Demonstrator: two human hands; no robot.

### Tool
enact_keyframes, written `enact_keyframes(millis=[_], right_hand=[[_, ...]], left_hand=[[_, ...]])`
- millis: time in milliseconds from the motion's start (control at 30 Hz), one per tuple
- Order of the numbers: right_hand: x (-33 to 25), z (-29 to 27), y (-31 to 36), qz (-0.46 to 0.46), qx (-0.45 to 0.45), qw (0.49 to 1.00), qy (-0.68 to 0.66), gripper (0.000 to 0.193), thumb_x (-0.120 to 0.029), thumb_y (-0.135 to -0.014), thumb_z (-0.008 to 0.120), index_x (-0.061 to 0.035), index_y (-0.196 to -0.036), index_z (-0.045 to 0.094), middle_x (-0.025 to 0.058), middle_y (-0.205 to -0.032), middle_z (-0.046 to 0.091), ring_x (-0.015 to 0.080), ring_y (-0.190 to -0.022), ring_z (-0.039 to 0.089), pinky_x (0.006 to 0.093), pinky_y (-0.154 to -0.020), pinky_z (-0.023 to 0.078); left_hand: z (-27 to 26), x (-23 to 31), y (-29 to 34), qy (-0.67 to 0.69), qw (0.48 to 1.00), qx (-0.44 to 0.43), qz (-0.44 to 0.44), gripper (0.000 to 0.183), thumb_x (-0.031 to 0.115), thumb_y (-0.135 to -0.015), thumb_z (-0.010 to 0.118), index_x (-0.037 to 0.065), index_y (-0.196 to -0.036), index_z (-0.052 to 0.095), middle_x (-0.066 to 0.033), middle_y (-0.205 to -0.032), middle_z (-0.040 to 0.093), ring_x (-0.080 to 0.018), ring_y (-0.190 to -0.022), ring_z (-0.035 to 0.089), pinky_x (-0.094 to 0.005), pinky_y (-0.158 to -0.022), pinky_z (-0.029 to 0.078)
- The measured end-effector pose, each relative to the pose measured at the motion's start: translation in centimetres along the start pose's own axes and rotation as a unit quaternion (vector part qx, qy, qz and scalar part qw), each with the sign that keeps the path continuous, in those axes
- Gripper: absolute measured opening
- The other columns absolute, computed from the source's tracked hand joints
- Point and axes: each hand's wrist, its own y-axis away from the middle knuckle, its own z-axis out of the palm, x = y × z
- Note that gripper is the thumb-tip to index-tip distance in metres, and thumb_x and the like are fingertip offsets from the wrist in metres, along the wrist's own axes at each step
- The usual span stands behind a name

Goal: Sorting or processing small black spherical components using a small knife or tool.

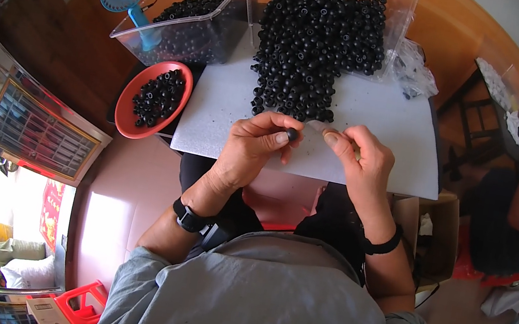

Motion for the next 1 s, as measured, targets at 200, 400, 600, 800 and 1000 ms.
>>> enact_keyframes(millis=[200, 400, 600, 800, 1000], right_hand=[[0.0, -0.1, 0.7, 0.040, -0.014, 0.999, -0.003, 0.028, -0.023, -0.085, 0.080, -0.0074, -0.073, 0.061, 0.0075, -0.060, 0.060, 0.0231, -0.051, 0.057, 0.0352, -0.049, 0.043], [1.1, 2.0, 0.9, -0.059, 0.021, 0.998, 0.024, 0.029, -0.028, -0.081, 0.082, -0.0100, -0.072, 0.061, 0.0067, -0.060, 0.058, 0.0266, -0.054, 0.060, 0.0406, -0.051, 0.045], [1.4, 1.5, 0.9, -0.061, 0.025, 0.997, 0.040, 0.032, -0.033, -0.081, 0.081, -0.0105, -0.076, 0.058, 0.0059, -0.064, 0.061, 0.0284, -0.059, 0.062, 0.0417, -0.053, 0.046], [1.2, 0.8, 1.3, -0.056, 0.009, 0.996, 0.066, 0.034, -0.036, -0.082, 0.080, -0.0102, -0.078, 0.058, 0.0060, -0.066, 0.060, 0.0284, -0.063, 0.062, 0.0421, -0.055, 0.047], [0.9, 1.7, 2.1, -0.070, 0.026, 0.995, 0.061, 0.034, -0.037, -0.082, 0.079, -0.0098, -0.075, 0.059, 0.0058, -0.066, 0.059, 0.0278, -0.064, 0.062, 0.0425, -0.057, 0.046]], left_hand=[[0.1, -0.6, -0.2, 0.000, 0.999, -0.035, 0.009, 0.028, -0.005, -0.096, 0.058, -0.002, -0.122, 0.069, -0.0094, -0.103, 0.066, -0.0168, -0.084, 0.061, -0.0290, -0.073, 0.051], [-1.8, -0.7, 0.6, -0.092, 0.994, 0.043, 0.029, 0.028, 0.000, -0.095, 0.058, -0.003, -0.122, 0.067, -0.0133, -0.105, 0.067, -0.0177, -0.079, 0.062, -0.0287, -0.068, 0.050], [-1.8, -0.8, 0.0, -0.029, 0.999, 0.031, 0.028, 0.026, 0.001, -0.097, 0.063, -0.004, -0.122, 0.066, -0.0118, -0.115, 0.067, -0.0205, -0.090, 0.066, -0.0300, -0.065, 0.052], [-1.6, -0.8, 0.0, -0.039, 0.999, 0.020, 0.024, 0.026, 0.003, -0.097, 0.065, -0.004, -0.122, 0.067, -0.0107, -0.112, 0.067, -0.0199, -0.090, 0.065, -0.0294, -0.065, 0.051], [-2.2, -0.9, 0.5, -0.048, 0.998, 0.006, 0.036, 0.027, 0.006, -0.097, 0.065, -0.004, -0.122, 0.066, -0.0105, -0.111, 0.069, -0.0190, -0.088, 0.064, -0.0282, -0.065, 0.050]])
